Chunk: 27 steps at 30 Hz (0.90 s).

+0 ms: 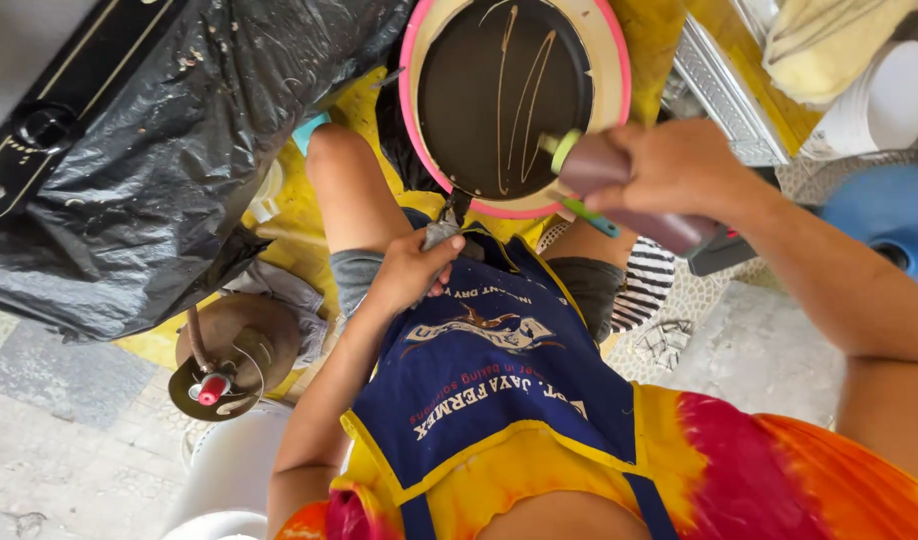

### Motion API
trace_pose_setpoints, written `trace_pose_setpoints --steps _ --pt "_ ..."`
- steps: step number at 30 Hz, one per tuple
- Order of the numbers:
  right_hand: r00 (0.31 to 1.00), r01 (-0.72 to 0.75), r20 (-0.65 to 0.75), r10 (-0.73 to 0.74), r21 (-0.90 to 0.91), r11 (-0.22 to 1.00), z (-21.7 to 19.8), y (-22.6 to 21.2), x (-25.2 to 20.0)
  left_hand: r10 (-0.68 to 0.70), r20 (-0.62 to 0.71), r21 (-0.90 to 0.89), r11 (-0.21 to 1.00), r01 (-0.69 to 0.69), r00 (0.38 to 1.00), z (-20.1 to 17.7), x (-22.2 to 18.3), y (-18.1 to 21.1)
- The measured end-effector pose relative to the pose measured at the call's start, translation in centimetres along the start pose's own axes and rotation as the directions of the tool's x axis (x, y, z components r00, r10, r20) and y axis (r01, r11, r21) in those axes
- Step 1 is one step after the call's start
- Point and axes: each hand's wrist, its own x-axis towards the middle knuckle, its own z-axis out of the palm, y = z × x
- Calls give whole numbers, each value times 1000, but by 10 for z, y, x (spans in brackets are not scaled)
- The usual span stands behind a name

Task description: Preparing and cooking crepes on a flat pan using batter and a ladle at a fast pace.

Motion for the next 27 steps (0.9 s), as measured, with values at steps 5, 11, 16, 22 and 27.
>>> trace_pose_setpoints --steps 5,11,16,22,27 --pt "798 322 -593 110 573 753 -64 6 29 84 -167 -104 989 -103 982 -54 -33 -13" --pt "164 950 -975 150 197 242 -99 -124 222 224 -542 -83 945 -317 810 -101 -127 -6" --pt "310 891 -893 326 393 228 -107 -227 288 322 -643 71 929 -364 695 -98 -157 -2" --pt "208 974 -880 428 224 -14 -86 -142 234 324 -558 183 946 -267 764 -74 -140 14" --pt "-120 854 -976 179 -10 520 -62 -30 47 350 -376 365 907 -210 858 -37 -106 32"
